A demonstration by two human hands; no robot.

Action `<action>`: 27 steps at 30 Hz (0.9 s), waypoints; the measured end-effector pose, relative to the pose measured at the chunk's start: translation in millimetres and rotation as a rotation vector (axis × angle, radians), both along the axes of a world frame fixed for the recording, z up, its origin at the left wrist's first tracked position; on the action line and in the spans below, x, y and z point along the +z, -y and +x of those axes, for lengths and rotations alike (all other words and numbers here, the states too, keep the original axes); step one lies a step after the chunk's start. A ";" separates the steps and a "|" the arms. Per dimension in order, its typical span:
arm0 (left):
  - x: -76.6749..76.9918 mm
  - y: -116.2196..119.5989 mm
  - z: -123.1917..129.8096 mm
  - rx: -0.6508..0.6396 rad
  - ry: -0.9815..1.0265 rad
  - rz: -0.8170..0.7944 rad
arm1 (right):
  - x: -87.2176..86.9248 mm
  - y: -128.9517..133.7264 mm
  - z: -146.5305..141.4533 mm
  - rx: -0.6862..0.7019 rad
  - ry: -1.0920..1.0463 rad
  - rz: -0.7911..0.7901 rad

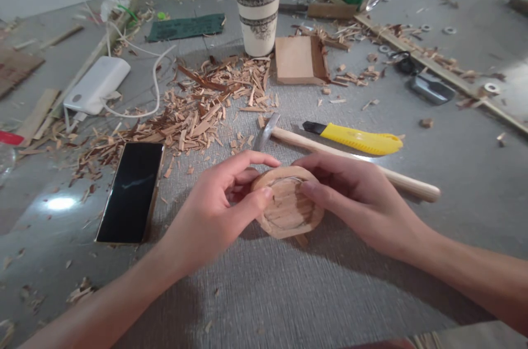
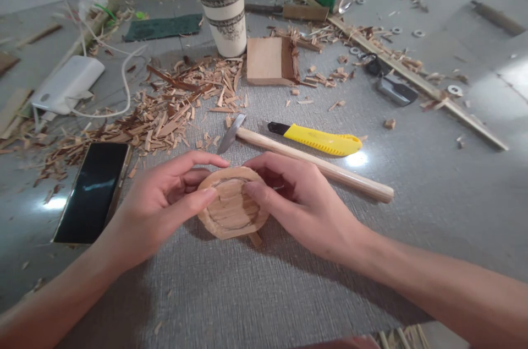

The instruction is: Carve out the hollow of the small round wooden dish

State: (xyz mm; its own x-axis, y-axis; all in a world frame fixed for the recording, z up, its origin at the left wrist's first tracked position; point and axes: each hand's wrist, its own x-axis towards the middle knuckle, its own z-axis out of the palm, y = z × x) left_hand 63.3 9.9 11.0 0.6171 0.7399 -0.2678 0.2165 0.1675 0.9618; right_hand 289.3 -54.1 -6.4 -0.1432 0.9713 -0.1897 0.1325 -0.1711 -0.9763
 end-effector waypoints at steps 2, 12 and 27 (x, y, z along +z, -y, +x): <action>0.2 -1.0 0.1 -0.002 0.005 -0.019 | 0.2 -0.9 0.5 -0.009 -0.002 -0.011; -12.4 -0.9 -7.6 -0.087 -0.039 0.307 | -3.3 -8.0 0.8 -0.085 -0.336 -0.197; -16.4 3.1 -6.4 0.024 0.056 0.501 | 0.9 -4.7 2.6 -0.079 -0.437 -0.205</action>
State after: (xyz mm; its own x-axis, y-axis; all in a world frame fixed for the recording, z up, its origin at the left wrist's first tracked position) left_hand 56.9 6.8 -5.5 0.6019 0.7830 0.1571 0.1641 -0.3138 0.9352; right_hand 292.0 -49.4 -5.5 -0.1797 0.9313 -0.3170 -0.3029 -0.3590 -0.8828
